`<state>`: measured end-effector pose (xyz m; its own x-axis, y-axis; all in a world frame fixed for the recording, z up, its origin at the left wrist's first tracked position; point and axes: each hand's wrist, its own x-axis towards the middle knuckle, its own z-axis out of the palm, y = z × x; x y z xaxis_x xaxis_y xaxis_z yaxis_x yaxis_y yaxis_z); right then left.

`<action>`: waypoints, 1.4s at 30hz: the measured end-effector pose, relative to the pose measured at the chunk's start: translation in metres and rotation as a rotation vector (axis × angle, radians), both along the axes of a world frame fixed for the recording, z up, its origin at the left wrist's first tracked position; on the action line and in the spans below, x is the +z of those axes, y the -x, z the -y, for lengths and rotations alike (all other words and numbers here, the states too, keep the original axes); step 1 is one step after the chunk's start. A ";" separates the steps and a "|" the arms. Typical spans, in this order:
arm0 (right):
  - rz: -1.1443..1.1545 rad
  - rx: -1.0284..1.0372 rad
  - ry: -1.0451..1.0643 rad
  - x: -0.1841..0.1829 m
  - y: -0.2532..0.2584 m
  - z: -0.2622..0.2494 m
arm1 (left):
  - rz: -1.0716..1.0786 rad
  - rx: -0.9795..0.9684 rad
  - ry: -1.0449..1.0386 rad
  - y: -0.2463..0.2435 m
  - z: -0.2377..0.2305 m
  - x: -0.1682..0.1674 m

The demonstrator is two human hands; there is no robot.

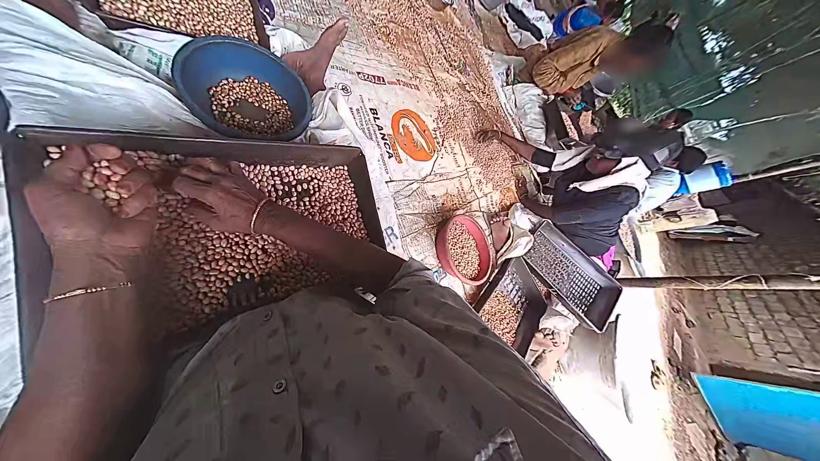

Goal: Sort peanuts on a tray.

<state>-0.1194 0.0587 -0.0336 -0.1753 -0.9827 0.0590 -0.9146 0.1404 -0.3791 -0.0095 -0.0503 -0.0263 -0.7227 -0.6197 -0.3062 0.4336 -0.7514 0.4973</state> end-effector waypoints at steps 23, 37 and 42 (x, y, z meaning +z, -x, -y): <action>-0.247 0.328 0.045 -0.043 -0.051 -0.061 | -0.197 0.246 0.113 -0.040 0.005 0.015; -0.084 -0.230 0.217 0.014 0.012 -0.086 | -0.232 0.105 0.140 -0.095 -0.002 -0.006; -0.059 0.037 0.038 -0.018 -0.048 -0.065 | -0.228 0.108 0.116 -0.099 -0.001 -0.010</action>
